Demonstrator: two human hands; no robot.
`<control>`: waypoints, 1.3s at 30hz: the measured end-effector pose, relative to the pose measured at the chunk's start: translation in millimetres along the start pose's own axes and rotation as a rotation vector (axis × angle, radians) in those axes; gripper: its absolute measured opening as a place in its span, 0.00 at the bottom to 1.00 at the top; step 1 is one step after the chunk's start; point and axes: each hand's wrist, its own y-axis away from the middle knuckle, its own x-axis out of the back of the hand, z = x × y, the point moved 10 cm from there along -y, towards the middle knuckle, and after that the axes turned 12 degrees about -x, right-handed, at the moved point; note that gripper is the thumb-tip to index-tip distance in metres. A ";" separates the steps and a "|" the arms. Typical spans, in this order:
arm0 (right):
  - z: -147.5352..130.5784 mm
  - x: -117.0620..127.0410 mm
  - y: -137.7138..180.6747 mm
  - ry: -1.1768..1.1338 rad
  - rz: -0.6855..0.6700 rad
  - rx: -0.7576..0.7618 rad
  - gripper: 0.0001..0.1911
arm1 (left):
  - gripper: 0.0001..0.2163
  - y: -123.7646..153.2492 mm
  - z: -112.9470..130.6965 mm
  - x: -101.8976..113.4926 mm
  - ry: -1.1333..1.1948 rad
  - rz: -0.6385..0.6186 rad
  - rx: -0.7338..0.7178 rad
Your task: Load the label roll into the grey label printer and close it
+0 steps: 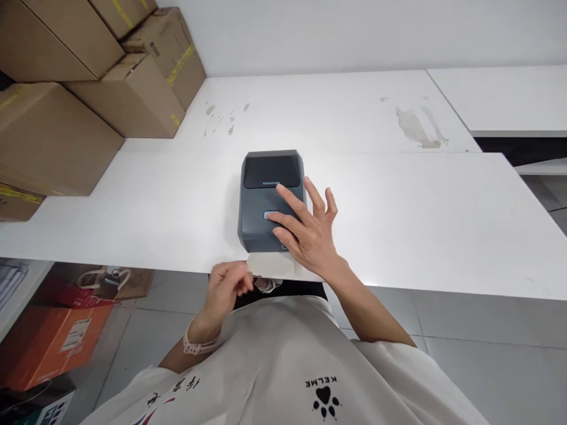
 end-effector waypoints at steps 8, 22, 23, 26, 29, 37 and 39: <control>17.4 -12.6 32.1 -0.217 0.118 -0.090 0.27 | 0.26 -25.5 26.7 20.1 -0.346 0.240 -0.362; 3.3 38.5 -29.3 -0.177 0.258 -0.112 0.38 | 0.28 -92.4 85.3 33.1 -0.308 0.159 -0.642; -0.9 47.2 -48.5 -0.155 0.309 -0.088 0.37 | 0.30 -110.3 83.0 38.5 -0.346 0.138 -0.607; -2.1 59.3 -111.4 -0.171 0.384 -0.048 0.35 | 0.41 -155.7 54.5 42.2 -0.358 -0.032 -0.415; 11.7 57.9 -170.3 -0.183 0.374 -0.042 0.35 | 0.47 -173.7 17.3 36.4 -0.253 -0.163 -0.217; -3.6 72.1 -168.7 -0.138 0.479 0.060 0.30 | 0.42 -160.0 5.9 46.3 -0.466 -0.088 -0.107; -20.2 59.0 -148.7 -0.052 0.384 0.147 0.24 | 0.38 -156.1 10.3 42.3 -0.512 -0.124 -0.101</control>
